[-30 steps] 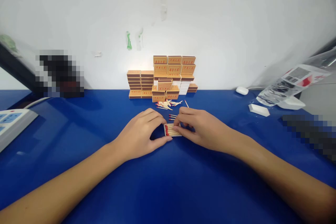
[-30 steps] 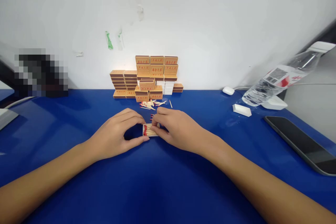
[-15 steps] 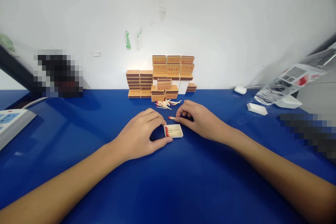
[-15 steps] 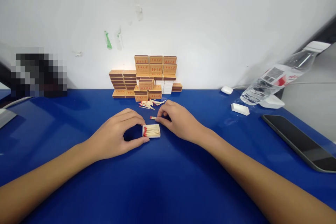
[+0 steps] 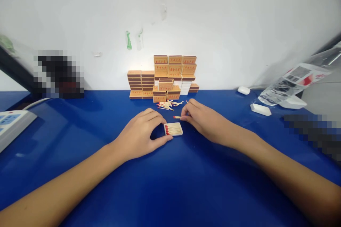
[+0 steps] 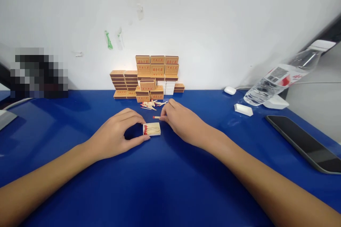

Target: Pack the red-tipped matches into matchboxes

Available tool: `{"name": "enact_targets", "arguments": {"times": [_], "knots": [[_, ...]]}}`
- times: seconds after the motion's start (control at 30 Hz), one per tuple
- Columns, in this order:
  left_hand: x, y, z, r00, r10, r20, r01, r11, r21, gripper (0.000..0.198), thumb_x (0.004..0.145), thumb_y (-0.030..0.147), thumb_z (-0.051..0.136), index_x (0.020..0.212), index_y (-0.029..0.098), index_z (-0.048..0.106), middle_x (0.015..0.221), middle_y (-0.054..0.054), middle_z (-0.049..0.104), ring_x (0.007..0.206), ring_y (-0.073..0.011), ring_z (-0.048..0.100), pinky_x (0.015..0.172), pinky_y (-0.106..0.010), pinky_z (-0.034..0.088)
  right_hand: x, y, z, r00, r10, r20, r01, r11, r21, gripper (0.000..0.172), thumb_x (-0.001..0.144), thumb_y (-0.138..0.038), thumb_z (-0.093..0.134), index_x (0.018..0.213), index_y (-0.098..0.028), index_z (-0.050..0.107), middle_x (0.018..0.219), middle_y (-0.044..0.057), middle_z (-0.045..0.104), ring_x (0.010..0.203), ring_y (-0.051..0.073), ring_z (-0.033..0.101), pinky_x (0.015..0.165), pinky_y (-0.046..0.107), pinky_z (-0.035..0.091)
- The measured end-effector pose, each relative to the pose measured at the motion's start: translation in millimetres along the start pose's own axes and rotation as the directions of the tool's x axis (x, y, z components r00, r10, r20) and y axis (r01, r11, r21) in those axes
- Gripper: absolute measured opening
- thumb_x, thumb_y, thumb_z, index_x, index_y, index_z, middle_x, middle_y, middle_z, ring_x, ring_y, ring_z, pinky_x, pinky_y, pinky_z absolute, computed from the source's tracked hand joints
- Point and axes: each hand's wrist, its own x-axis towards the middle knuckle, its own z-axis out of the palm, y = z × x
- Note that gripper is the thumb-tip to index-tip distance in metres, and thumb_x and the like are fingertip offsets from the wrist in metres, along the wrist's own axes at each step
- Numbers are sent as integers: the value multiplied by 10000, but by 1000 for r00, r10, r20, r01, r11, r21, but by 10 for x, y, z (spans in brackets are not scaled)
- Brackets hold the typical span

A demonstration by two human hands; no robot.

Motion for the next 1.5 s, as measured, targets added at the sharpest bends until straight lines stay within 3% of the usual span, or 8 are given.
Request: {"name": "enact_targets", "arguments": {"times": [0.2, 0.53, 0.87, 1.0, 1.13, 1.27, 1.5], "knots": [[-2, 17, -5, 1000, 14, -11, -15, 1000, -23, 257, 932, 389, 762, 1047, 182, 663, 1034, -71, 729, 985, -254, 644, 895, -433, 553, -55, -210, 49, 995, -102, 13, 103, 992, -75, 120, 1068, -206, 503, 990, -191, 593, 1036, 77, 618, 898, 217, 628, 780, 349, 511], [7, 18, -6, 1000, 0, -6, 0, 1000, -22, 248, 933, 389, 762, 1045, 190, 666, 1054, -70, 729, 997, -256, 646, 919, -444, 551, -35, -206, -57, 992, -123, 29, 125, 992, -37, 118, 1047, -197, 518, 1004, -205, 628, 1043, 75, 612, 845, 191, 607, 738, 314, 483], [-7, 22, 2, 1000, -22, -19, 21, 998, -55, 262, 920, 386, 778, 1065, 193, 678, 1091, -74, 732, 1039, -267, 651, 944, -463, 547, 212, 92, -80, 978, 148, -145, -144, 989, 38, 135, 972, -280, 631, 917, -185, 709, 852, 33, 641, 726, 161, 549, 681, 295, 387], [-9, 26, 7, 999, -37, -7, 37, 998, -41, 263, 922, 389, 773, 1065, 193, 673, 1093, -75, 728, 1052, -274, 646, 959, -468, 539, 514, -31, -32, 996, 57, -75, -52, 996, 72, 141, 956, -298, 667, 902, -182, 727, 777, 8, 638, 680, 138, 522, 647, 279, 351], [-16, 36, 1, 996, -64, 62, 65, 998, -11, 273, 941, 425, 746, 1064, 196, 662, 1122, -76, 721, 1075, -283, 644, 981, -488, 525, 748, -146, 43, 993, 118, -3, -118, 993, -21, 132, 915, -304, 731, 898, -176, 707, 802, 21, 678, 678, 144, 541, 624, 283, 337], [-32, 32, 3, 996, -51, 73, 51, 999, 8, 275, 954, 433, 730, 1062, 191, 658, 1123, -80, 718, 1078, -286, 644, 966, -482, 525, 782, -136, 59, 983, 180, 38, -177, 982, -66, 130, 946, -310, 705, 907, -187, 692, 829, 33, 711, 699, 161, 583, 614, 287, 344], [-38, 27, 2, 998, -32, 57, 32, 999, 13, 271, 960, 430, 721, 1066, 191, 649, 1101, -81, 716, 1050, -279, 645, 943, -475, 530, 760, -135, 29, 979, 183, 86, -168, 974, -155, 141, 986, -320, 656, 946, -190, 692, 893, 58, 747, 722, 176, 630, 609, 289, 359]]}}
